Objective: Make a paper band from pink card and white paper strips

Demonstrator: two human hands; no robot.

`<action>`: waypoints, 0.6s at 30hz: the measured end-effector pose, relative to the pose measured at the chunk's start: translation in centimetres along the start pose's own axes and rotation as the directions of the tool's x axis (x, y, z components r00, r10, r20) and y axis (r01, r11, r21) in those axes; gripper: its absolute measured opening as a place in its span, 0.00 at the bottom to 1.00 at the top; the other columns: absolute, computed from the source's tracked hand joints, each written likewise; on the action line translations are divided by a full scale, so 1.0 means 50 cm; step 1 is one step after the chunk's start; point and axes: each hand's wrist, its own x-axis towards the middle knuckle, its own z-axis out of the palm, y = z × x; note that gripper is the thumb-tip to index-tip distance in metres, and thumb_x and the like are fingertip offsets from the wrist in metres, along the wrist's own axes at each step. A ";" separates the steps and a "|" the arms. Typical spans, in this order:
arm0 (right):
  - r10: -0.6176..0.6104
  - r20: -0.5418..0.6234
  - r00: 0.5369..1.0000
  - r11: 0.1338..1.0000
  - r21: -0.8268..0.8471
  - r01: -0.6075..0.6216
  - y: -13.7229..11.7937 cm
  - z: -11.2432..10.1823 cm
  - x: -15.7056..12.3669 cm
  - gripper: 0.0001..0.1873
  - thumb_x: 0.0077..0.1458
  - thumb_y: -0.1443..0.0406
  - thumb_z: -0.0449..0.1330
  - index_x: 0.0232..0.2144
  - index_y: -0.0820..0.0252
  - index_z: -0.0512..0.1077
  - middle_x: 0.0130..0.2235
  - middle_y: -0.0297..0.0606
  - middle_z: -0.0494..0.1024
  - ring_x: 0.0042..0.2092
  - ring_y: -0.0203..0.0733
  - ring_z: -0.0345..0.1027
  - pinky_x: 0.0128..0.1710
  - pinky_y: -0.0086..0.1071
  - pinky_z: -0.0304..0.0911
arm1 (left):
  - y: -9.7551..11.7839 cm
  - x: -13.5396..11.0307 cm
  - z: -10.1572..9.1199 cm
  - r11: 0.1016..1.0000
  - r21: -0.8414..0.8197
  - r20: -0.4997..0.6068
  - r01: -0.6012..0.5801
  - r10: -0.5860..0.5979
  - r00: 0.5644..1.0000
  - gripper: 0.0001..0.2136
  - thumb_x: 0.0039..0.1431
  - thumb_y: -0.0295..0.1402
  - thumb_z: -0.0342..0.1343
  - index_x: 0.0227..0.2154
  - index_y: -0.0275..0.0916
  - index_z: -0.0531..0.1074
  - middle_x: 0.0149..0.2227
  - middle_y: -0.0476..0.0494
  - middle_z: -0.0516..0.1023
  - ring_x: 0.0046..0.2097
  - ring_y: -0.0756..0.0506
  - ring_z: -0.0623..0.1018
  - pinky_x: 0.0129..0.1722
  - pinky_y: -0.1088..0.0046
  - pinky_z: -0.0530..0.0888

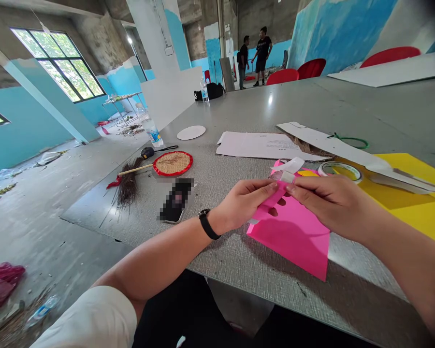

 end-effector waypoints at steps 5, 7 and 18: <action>-0.019 0.015 1.000 0.999 -0.028 0.019 0.000 -0.001 0.001 0.32 0.69 0.41 0.50 0.24 0.58 0.62 0.21 0.33 0.61 0.25 0.35 0.54 0.25 0.33 0.46 | 0.005 -0.005 0.010 0.998 0.042 -0.016 -0.054 0.054 0.998 0.17 0.64 0.46 0.68 0.38 0.34 0.81 0.32 0.47 0.78 0.33 0.51 0.78 0.39 0.72 0.78; -0.041 0.009 0.999 0.998 -0.039 0.041 0.002 -0.002 0.002 0.32 0.70 0.40 0.50 0.25 0.57 0.64 0.22 0.33 0.63 0.25 0.35 0.55 0.25 0.32 0.47 | 0.005 -0.005 0.013 0.997 0.047 -0.050 -0.054 0.056 0.997 0.16 0.65 0.46 0.67 0.38 0.34 0.81 0.33 0.46 0.79 0.34 0.51 0.77 0.39 0.72 0.78; -0.029 -0.006 1.000 0.994 -0.109 0.028 0.013 -0.014 0.008 0.37 0.67 0.33 0.49 0.27 0.57 0.66 0.24 0.34 0.63 0.27 0.36 0.56 0.29 0.35 0.51 | -0.014 0.012 -0.001 0.991 -0.129 -0.053 0.038 -0.045 0.998 0.16 0.60 0.44 0.67 0.35 0.32 0.83 0.37 0.37 0.84 0.35 0.49 0.77 0.39 0.70 0.75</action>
